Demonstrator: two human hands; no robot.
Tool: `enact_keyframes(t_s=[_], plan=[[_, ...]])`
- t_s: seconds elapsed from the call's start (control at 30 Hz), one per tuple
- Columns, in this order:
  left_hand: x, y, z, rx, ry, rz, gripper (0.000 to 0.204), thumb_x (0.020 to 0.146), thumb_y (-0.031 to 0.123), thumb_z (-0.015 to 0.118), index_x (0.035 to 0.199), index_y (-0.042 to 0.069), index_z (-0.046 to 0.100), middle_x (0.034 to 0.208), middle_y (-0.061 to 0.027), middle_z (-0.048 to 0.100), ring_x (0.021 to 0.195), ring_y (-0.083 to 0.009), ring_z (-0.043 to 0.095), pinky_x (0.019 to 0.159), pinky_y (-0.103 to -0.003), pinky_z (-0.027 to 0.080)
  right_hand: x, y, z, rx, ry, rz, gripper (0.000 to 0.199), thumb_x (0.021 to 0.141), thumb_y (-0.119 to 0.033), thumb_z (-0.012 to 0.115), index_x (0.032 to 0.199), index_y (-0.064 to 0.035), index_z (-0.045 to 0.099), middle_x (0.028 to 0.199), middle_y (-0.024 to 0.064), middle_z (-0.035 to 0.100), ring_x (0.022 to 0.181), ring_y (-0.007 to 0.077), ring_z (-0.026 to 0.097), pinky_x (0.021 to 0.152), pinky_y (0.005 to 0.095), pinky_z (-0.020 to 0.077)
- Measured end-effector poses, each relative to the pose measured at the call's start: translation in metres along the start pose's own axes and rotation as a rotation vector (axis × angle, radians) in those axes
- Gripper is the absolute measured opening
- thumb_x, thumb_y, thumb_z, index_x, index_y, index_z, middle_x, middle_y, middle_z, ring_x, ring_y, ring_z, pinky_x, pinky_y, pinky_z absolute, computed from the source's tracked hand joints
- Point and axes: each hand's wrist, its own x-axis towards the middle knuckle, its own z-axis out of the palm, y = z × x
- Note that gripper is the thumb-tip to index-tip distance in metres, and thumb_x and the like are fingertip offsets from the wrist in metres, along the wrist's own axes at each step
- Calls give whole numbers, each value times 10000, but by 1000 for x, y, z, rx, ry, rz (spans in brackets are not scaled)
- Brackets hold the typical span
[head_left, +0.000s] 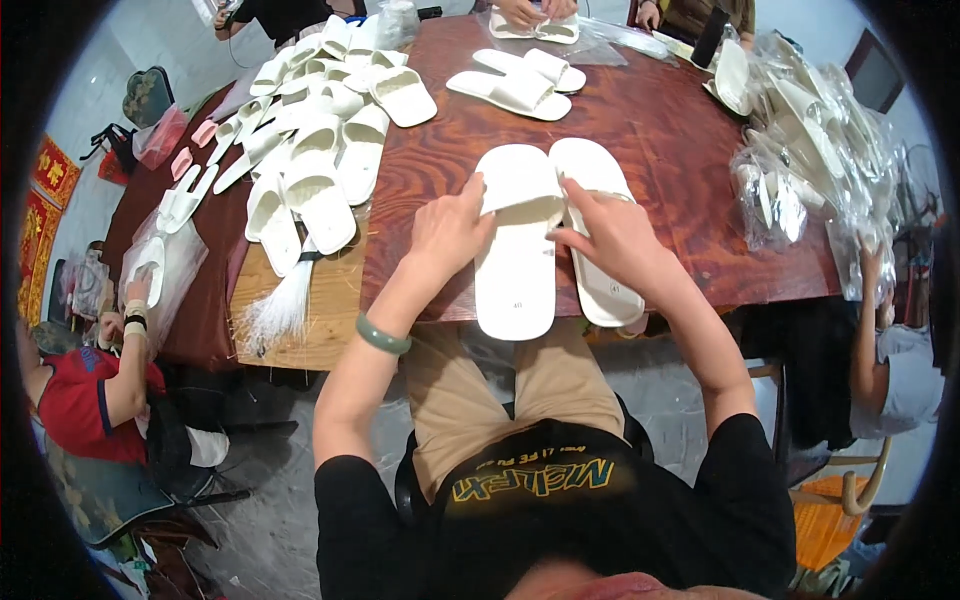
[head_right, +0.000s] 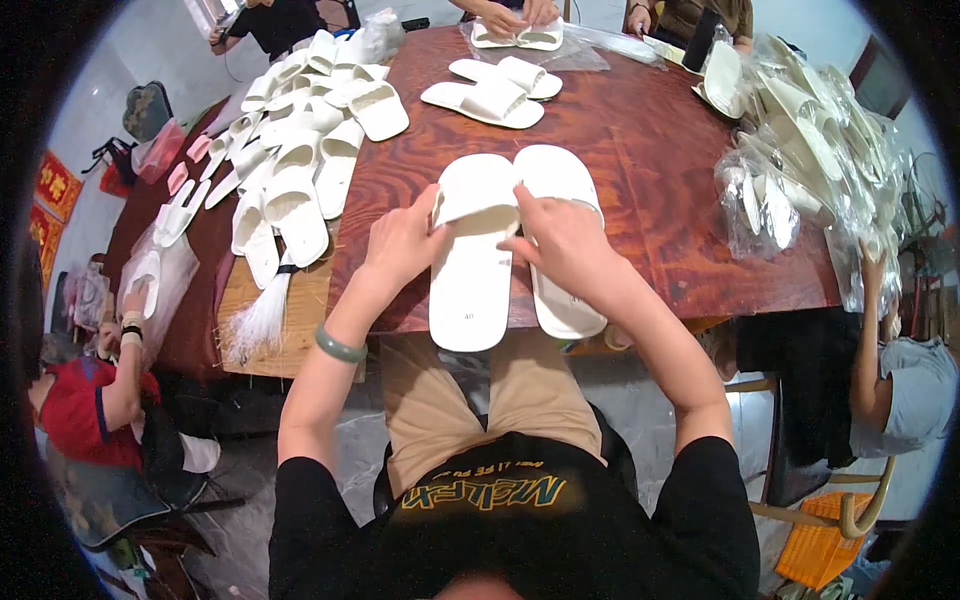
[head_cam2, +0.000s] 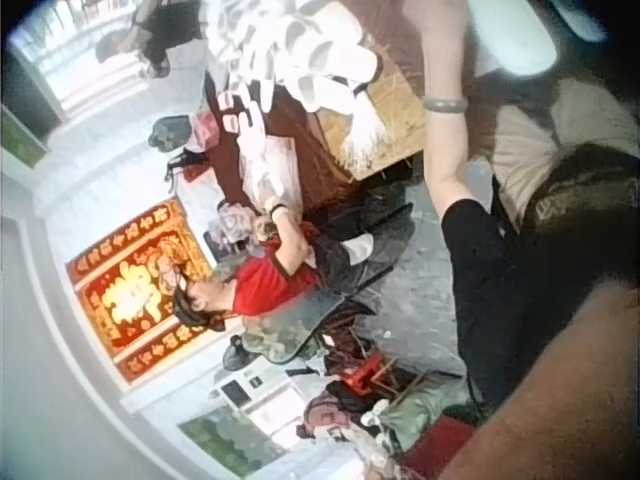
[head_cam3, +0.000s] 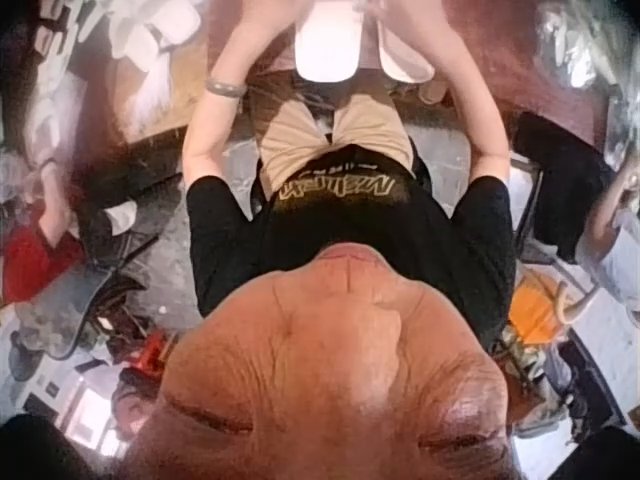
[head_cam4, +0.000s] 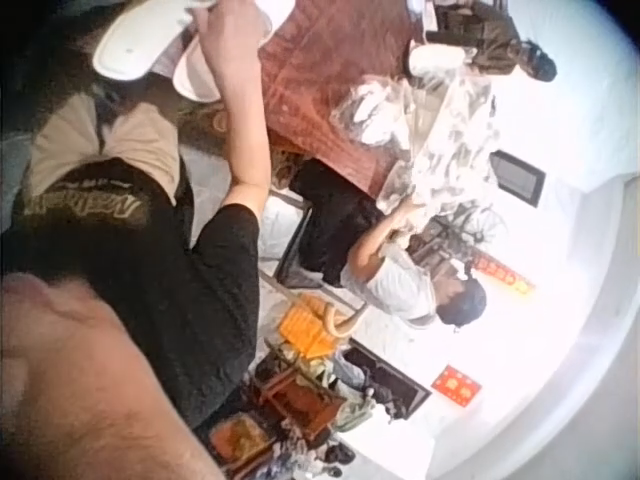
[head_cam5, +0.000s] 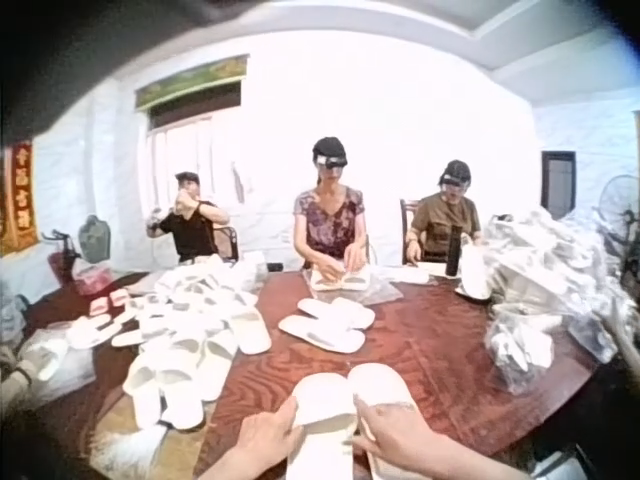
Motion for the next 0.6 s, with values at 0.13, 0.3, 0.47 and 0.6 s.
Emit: enact_keyframes(t_s=[0.13,0.3,0.47,0.6], plan=[[-21,31,-29,-212,50,-46,709,751,173,591,1352,27,245,681,-168,609,669,-356,616,625,-434,478,2,-17,-22,-54,280,-174,303,793,-187,648,1026,-5,582,808,107,619,805,281,588,645,360,476],[-25,68,-32,-381,70,-2,834,711,49,576,1392,37,95,778,-177,631,744,-379,623,656,-432,487,12,-34,-13,798,-42,-10,229,779,-169,681,957,-27,653,812,92,654,774,195,596,653,315,457],[-24,65,-16,-434,138,30,869,693,73,576,1387,6,58,696,-201,612,654,-406,602,591,-460,466,3,-30,-10,891,-22,-36,207,778,-137,678,954,-28,659,831,95,654,781,177,590,648,298,453],[-27,69,-7,-466,63,10,844,689,64,573,1373,0,82,708,-181,618,681,-391,608,605,-447,467,-9,-24,5,821,110,-103,177,781,-49,659,951,-4,643,837,55,634,667,111,525,590,233,425]])
